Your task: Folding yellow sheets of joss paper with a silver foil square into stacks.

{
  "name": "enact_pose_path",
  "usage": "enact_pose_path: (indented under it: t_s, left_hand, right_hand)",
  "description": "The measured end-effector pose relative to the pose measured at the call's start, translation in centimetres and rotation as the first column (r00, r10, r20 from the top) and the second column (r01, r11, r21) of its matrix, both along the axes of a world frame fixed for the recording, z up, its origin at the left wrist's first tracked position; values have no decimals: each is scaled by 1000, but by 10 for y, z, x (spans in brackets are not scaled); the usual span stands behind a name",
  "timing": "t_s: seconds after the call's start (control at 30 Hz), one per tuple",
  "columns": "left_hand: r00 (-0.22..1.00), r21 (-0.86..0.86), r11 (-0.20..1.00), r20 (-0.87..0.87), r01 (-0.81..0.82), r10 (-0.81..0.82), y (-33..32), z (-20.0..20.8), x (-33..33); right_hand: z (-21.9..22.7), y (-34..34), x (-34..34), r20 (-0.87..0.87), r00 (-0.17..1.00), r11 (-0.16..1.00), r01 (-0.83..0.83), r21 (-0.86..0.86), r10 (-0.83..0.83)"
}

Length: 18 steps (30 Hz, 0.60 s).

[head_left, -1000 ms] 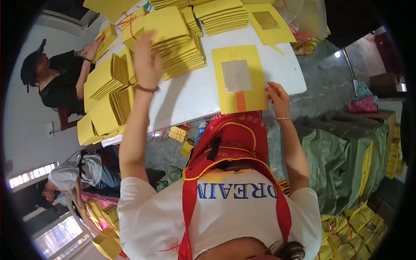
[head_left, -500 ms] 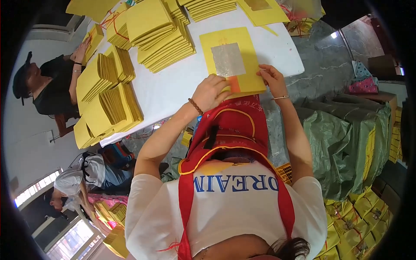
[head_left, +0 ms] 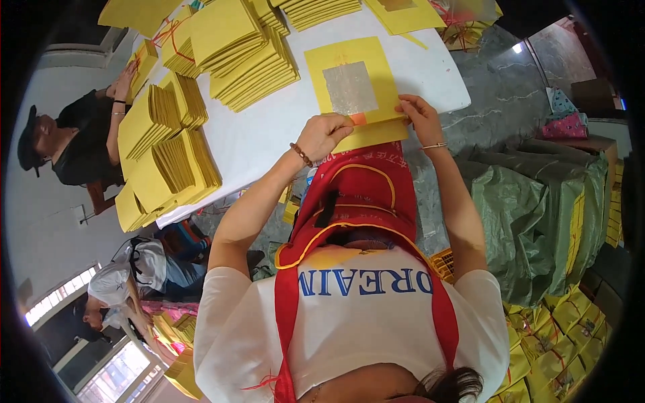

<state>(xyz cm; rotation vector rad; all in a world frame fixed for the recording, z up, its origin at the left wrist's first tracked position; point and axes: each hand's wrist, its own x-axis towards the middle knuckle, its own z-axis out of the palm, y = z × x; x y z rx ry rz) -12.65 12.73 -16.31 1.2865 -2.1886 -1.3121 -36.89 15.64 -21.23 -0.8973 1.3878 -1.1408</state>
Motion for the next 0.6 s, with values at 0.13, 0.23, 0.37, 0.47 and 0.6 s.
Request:
enact_pose_path:
  t_s: [0.13,0.23,0.37,0.47,0.6]
  left_hand:
    - [1000,2,1000,20,14,-14,-4,2,-1]
    - [1000,-2,1000,-24,18,-18,-4,-4,1]
    - [997,0,999,-57,43,-43,-6,-5,0]
    - [996,13,999,-73,48,-47,-6,-7,2]
    - [996,8,998,-72,61,-60,-7,-7,3]
  right_hand:
    - [-1,1,-1,-23,1000,1000,-11,-14,11]
    - [2,0,1,-31,999,1000,-15,-9,14]
    - [-3,1,1,0,1000,999,31,-36,-31]
    - [-1,1,1,-29,999,1000,14,-21,-15]
    - [1,1,1,-7,1000,1000,-2,-10,2]
